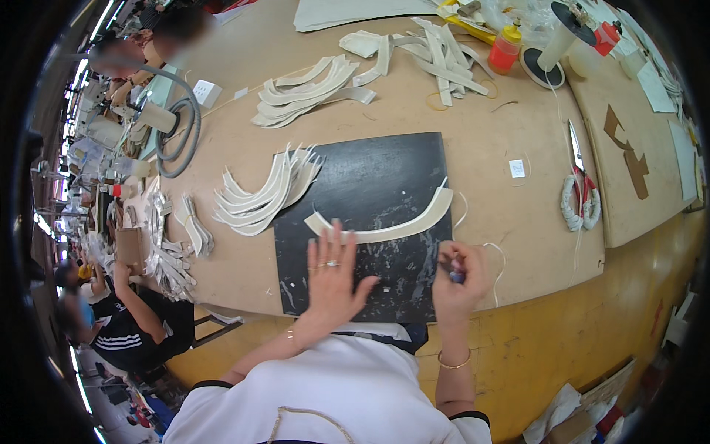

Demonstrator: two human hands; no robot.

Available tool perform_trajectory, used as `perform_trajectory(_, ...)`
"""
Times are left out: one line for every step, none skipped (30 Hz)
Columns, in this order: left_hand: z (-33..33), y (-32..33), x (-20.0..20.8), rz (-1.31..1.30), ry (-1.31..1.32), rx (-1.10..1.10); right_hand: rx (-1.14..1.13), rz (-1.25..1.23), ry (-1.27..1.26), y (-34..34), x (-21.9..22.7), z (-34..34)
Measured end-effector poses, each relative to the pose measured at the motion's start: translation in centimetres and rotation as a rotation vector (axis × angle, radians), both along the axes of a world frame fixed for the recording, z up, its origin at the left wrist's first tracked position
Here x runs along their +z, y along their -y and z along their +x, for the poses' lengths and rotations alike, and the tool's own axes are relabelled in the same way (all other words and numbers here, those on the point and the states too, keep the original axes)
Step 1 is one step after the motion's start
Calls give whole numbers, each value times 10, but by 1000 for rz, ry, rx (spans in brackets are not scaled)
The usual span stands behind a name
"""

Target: The person trims curved white fabric pieces on a black cutting mat using a small blade. They repeatedly pick up pieces, align them, and trim edges, placing finished pieces aside on the table.

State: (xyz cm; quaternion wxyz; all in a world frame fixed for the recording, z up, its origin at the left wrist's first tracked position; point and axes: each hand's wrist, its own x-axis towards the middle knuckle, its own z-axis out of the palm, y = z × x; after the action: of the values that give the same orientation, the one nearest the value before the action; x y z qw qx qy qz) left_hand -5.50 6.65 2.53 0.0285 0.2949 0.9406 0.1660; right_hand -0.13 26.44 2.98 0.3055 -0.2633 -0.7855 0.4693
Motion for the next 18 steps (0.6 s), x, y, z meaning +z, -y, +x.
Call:
perform_trajectory(-6, 9, 2, -14, -15, 16, -40, 23, 20, -13, 3, -3)
perform_trajectory(-12, 17, 2, -16, -45, 26, -80, 50, 33, -25, 7, -6)
perform_trajectory(-20, 22, 2, -84, -7, 18, -100, 31, 39, -37, 10, -10)
perform_trajectory(-26, 25, 1, -151, 30, 13, -120, 15, 39, -47, 14, -13)
perform_trajectory(-28, 26, 0, -103, 41, 23, -142, -12, 47, -52, 19, -16)
perform_trajectory(-30, 26, -1, -83, 48, 18, -110, 58, 85, -54, 23, -17)
perform_trajectory(-29, 25, -1, -72, 63, 24, -80, 115, 130, -54, 28, -18)
perform_trajectory(-28, 25, -1, -61, 69, 29, -67, 169, 172, -50, 32, -20)
perform_trajectory(-27, 24, -1, -51, 41, 62, 39, 183, 147, -40, 34, -22)
perform_trajectory(-26, 24, -1, -40, 8, 87, 122, 193, 122, -27, 34, -24)
perform_trajectory(-26, 24, 0, -28, -27, 101, 205, 193, 111, -15, 34, -25)
perform_trajectory(-26, 25, -1, -30, -7, 88, 228, 263, 140, -4, 32, -26)
perform_trajectory(-28, 26, -1, -31, 10, 63, 249, 321, 186, 6, 30, -27)
perform_trajectory(-30, 26, -3, -37, 27, 32, 259, 382, 232, 12, 26, -28)
perform_trajectory(-30, 28, -4, -28, 4, 22, 180, 316, 260, 12, 24, -28)
perform_trajectory(-30, 29, -6, -44, -5, 10, 31, 289, 270, 10, 20, -28)
perform_trajectory(-30, 29, -9, -24, 22, 53, -115, 257, 288, 3, 17, -28)
perform_trajectory(-28, 29, -11, 10, 15, 99, -252, 226, 309, -6, 15, -27)
